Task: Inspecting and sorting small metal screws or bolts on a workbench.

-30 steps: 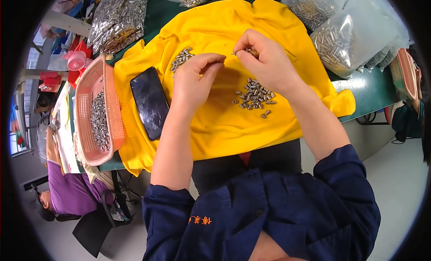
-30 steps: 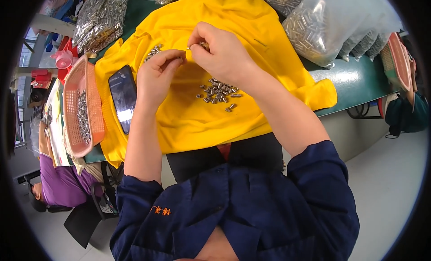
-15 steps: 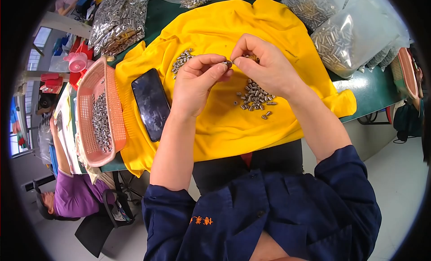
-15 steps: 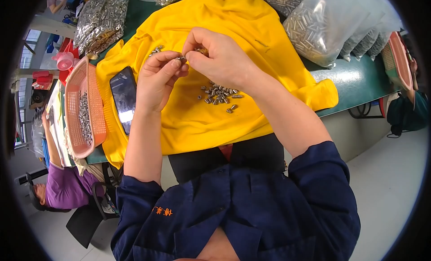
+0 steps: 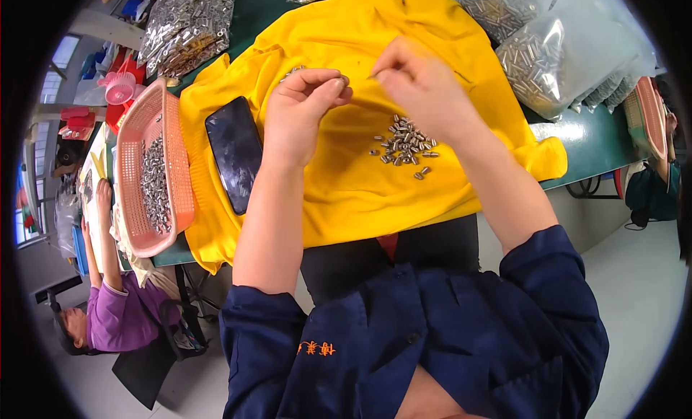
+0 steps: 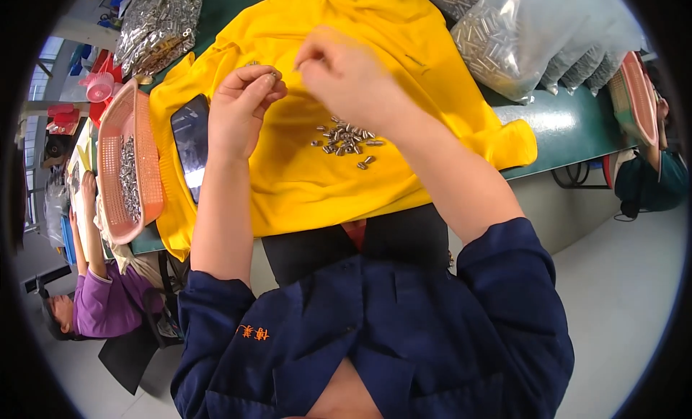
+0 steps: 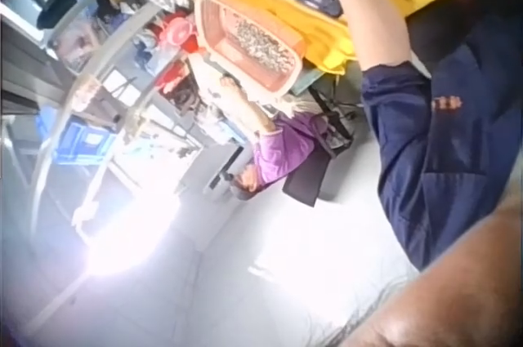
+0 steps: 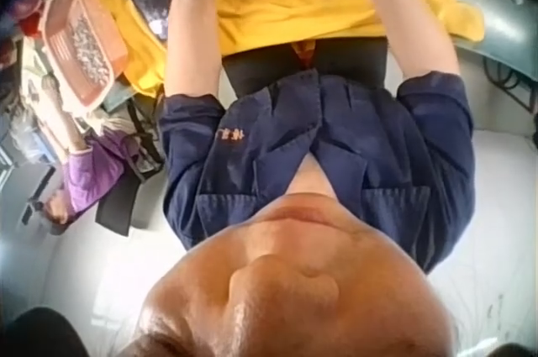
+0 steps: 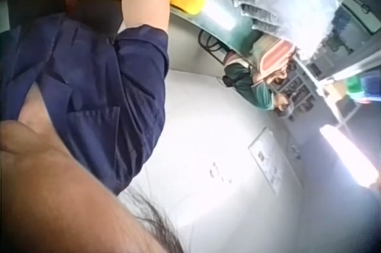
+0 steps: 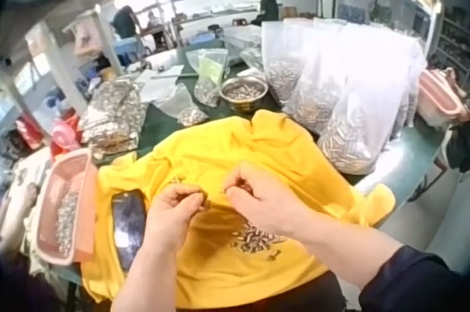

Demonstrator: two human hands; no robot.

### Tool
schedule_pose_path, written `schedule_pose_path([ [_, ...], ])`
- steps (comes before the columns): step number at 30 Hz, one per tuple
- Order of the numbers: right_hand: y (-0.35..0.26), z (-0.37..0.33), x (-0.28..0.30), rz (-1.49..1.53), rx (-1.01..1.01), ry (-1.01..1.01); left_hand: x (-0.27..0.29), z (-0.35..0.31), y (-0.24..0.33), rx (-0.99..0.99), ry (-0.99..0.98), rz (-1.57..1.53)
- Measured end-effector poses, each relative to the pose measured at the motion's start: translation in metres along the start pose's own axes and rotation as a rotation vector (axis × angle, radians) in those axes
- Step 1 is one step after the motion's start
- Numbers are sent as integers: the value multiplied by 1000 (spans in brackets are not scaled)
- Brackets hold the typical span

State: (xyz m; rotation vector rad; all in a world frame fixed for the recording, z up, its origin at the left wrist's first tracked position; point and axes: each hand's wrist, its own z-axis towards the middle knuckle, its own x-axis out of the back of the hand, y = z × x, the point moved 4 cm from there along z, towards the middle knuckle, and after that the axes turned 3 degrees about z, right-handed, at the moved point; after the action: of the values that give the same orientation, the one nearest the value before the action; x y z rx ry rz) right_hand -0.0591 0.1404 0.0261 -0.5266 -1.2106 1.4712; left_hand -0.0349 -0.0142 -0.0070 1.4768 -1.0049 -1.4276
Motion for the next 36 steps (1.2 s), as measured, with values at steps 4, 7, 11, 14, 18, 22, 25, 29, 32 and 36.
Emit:
schedule_pose_path([
  [4, 23, 7, 22, 285, -202, 178, -18, -13, -12, 38, -173, 708],
  [7, 20, 5, 22, 224, -194, 152, -45, -25, -7, -138, -387, 1037],
  [11, 16, 5, 23, 216, -183, 147, -46, -22, 18, -462, -300, 1111],
  [14, 8, 5, 21, 186, -163, 140, -8, -10, 44, -367, -118, 1300],
  [18, 9, 6, 12, 160, -67, 121, 28, 10, 42, -240, -97, 1692],
  [22, 13, 5, 13, 144, -86, 124, 24, 15, 31, -171, -157, 1740],
  [25, 14, 5, 13, 128, -69, 129, 19, 16, 28, -208, -163, 1800],
  [29, 11, 4, 11, 182, -101, 93, 13, 10, 36, -115, -109, 1530],
  [32, 6, 1, 6, 249, -112, -31, -2, 3, 21, 36, -149, 392],
  [36, 0, 1, 3, 185, -134, -97, -9, 1, 3, 46, -172, 129],
])
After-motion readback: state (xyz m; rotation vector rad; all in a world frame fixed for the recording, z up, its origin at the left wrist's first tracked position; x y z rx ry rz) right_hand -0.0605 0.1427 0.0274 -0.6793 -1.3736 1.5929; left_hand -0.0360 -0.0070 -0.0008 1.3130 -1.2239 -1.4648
